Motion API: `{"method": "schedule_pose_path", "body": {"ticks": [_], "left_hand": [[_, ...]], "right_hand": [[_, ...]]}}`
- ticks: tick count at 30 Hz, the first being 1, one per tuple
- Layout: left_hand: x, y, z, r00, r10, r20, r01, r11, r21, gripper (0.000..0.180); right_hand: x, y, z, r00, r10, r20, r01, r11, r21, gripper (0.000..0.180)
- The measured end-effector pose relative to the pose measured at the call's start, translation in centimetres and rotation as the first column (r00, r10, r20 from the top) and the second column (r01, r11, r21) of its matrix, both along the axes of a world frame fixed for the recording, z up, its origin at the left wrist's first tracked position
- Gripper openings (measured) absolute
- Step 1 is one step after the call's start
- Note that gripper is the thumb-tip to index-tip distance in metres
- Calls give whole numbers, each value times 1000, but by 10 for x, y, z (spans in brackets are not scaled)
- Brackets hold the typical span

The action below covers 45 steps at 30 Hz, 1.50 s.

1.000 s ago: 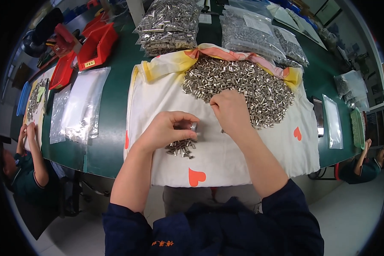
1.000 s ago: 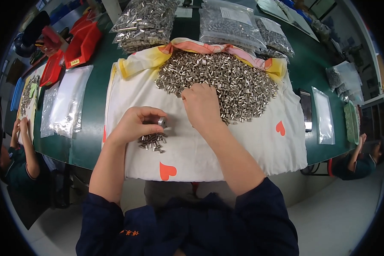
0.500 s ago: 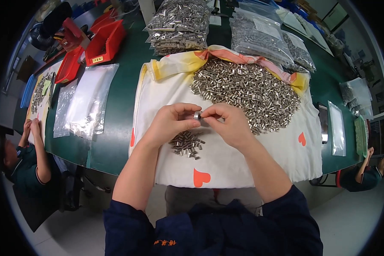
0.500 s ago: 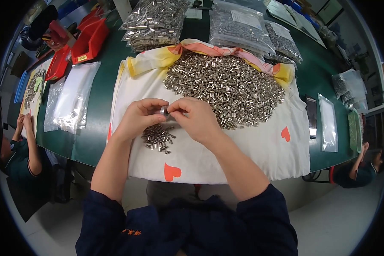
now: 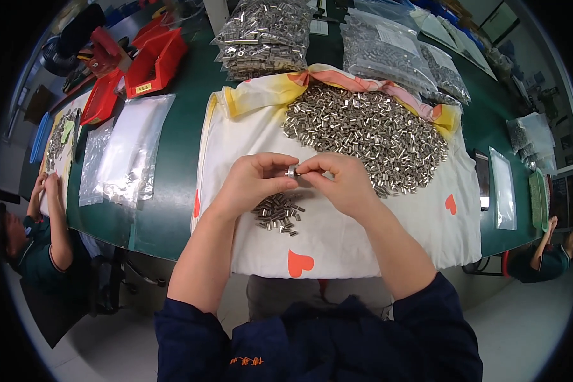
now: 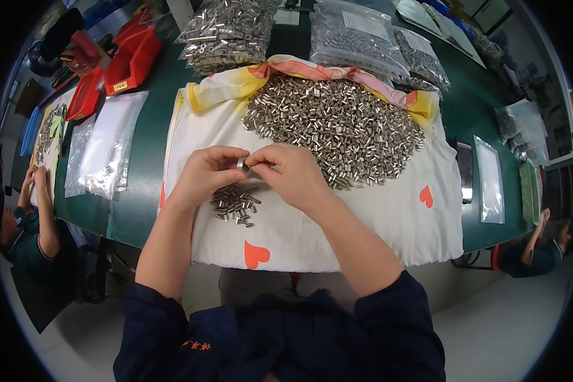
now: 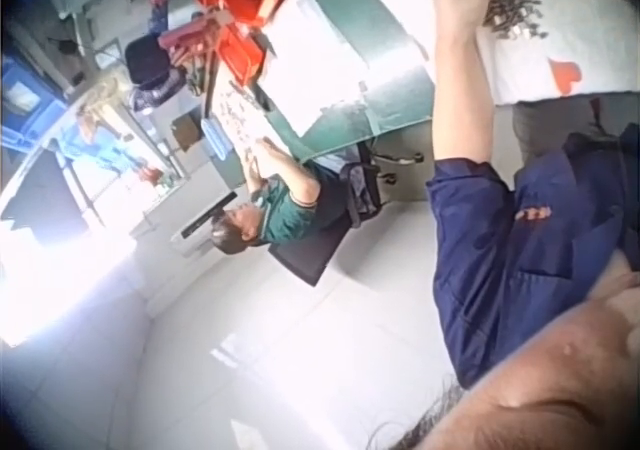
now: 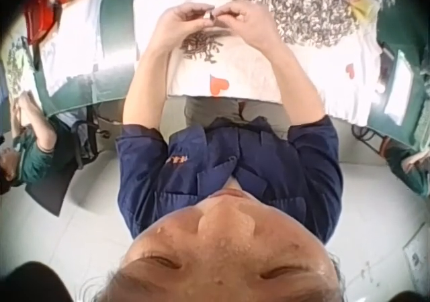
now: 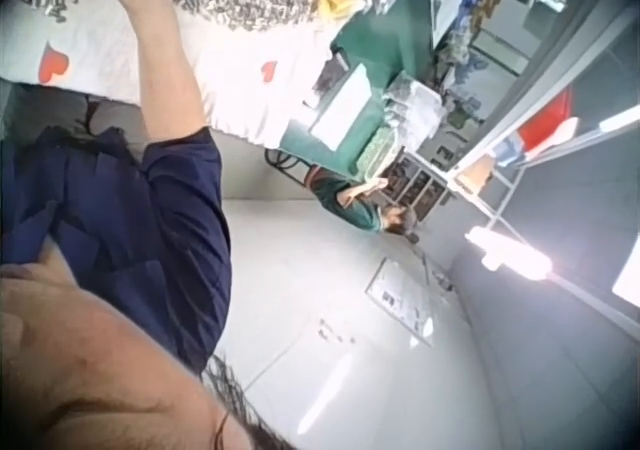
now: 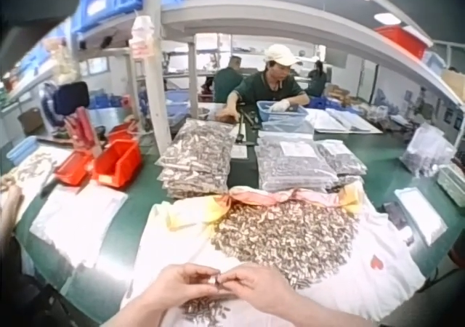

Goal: Manually sorting and inspecting small metal hardware components on a workbench in a factory setting.

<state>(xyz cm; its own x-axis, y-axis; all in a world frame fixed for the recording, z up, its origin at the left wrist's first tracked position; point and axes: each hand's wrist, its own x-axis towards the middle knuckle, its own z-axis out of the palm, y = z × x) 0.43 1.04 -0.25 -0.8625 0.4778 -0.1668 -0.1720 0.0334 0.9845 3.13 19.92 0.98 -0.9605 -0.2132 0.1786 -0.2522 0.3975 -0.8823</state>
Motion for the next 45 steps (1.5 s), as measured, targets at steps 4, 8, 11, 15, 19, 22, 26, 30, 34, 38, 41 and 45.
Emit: {"method": "schedule_pose_path", "body": {"ticks": [4, 8, 11, 15, 19, 22, 26, 30, 34, 38, 41, 45], "left_hand": [[2, -2, 2, 1000, -29, -5, 28, 998, -65, 33], [4, 0, 5, 993, -107, 42, 110, 992, -55, 32], [4, 3, 8, 988, -152, 34, 155, 982, -107, 32], [4, 2, 6, 989, -137, 51, 140, 988, -67, 31], [2, 2, 1, 993, -105, 51, 107, 994, -30, 32], [1, 0, -2, 995, -55, 82, 52, 998, 33, 33], [-1, 0, -1, 999, -31, 43, 29, 999, 46, 34], [-1, 0, -5, 1000, -23, 4, 23, 999, 41, 34], [0, 2, -3, 1000, -20, -8, 20, 1000, -24, 35], [2, 4, 1, 998, 16, -59, -23, 991, -130, 35], [1, 4, 3, 999, 6, -35, -10, 994, -108, 34], [0, 1, 4, 1000, -11, 16, 13, 998, -66, 36]], "right_hand": [[0, -1, 5, 1000, 8, 10, -9, 990, 142, 11], [-21, 22, -5, 944, -160, -290, 235, 940, 247, 11], [-24, 19, -21, 911, -141, -387, 306, 859, 409, 8], [-20, 8, -15, 904, -87, -420, 332, 760, 559, 7], [-11, 8, -13, 930, -22, -368, 228, 818, 529, 6], [-4, 0, 7, 975, -107, 193, 95, 993, 67, 6], [0, -4, 6, 993, -4, 114, 8, 999, -37, 7], [3, -6, 1, 998, -51, -28, 53, 996, 68, 7], [4, -10, -5, 940, -30, -341, 123, 959, 257, 8], [4, -13, -11, 928, -35, -371, 136, 959, 250, 9], [3, -9, -11, 927, -37, -373, 143, 954, 262, 8], [-3, 1, 1, 998, -8, 57, 6, 999, 45, 10]]}}
